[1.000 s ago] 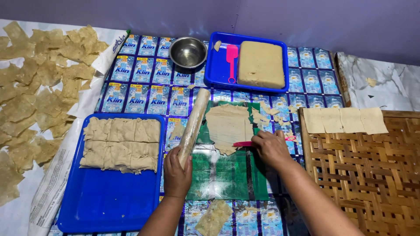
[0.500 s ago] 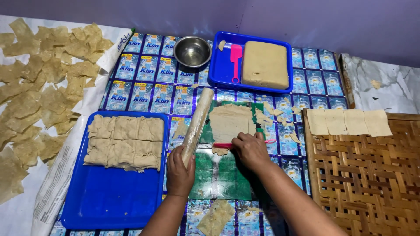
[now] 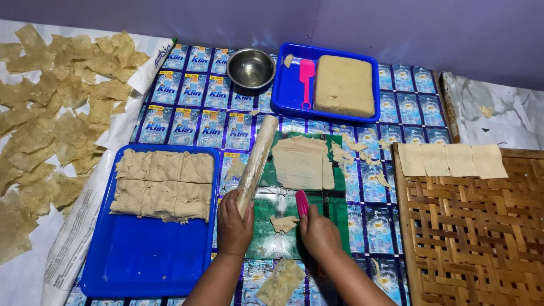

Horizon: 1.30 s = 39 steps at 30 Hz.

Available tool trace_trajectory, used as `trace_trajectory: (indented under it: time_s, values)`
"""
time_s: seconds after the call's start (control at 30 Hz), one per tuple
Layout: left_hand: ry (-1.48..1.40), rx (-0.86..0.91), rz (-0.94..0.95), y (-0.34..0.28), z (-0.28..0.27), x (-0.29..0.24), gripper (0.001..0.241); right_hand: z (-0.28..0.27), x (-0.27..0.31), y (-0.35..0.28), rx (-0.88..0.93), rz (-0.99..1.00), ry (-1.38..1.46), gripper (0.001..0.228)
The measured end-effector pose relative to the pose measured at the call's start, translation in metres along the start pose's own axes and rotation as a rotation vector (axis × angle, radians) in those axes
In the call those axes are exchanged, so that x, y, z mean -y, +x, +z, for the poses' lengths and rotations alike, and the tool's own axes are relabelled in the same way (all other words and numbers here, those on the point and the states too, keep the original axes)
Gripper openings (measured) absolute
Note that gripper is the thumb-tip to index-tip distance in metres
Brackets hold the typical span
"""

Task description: The recorder is rolling out dough and cutting it into rectangular cracker sheets before placing them on a tray.

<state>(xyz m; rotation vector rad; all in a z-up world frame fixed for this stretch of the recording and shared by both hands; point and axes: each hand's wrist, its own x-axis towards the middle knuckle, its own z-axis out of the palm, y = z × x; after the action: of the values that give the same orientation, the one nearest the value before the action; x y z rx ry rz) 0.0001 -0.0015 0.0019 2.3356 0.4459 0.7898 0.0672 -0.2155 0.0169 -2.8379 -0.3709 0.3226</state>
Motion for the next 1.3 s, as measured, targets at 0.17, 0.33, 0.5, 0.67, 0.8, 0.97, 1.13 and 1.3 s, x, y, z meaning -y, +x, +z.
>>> trace_trajectory:
  time_s: [0.17,0.33,0.5,0.67,0.8,0.97,1.13,1.3]
  values:
    - [-0.02,-0.003,0.009,0.0,0.0,0.0,0.05,0.005,0.031,0.005,0.056,0.025,0.066,0.025]
    - [-0.031,-0.008,0.011,0.0,-0.001,-0.001,0.05,-0.001,0.05,0.007,0.112,0.026,0.117,0.021]
    - [-0.02,0.0,0.001,-0.001,0.001,0.001,0.05,0.0,0.056,0.014,0.122,0.04,0.131,0.019]
    - [-0.015,-0.007,0.007,0.0,0.0,0.0,0.05,-0.004,0.063,0.025,0.102,0.082,0.152,0.021]
    - [-0.014,-0.004,0.007,0.001,-0.001,-0.002,0.05,-0.001,0.061,0.04,0.087,0.085,0.155,0.024]
    - [-0.007,-0.009,0.006,0.0,0.001,0.001,0.052,-0.008,0.068,0.06,0.069,0.089,0.14,0.023]
    - [-0.007,0.0,-0.018,0.0,0.002,0.002,0.052,-0.033,0.087,0.082,0.167,0.162,0.145,0.023]
    - [-0.006,-0.003,-0.014,0.0,0.002,0.001,0.051,-0.041,0.087,0.111,0.089,0.122,0.185,0.024]
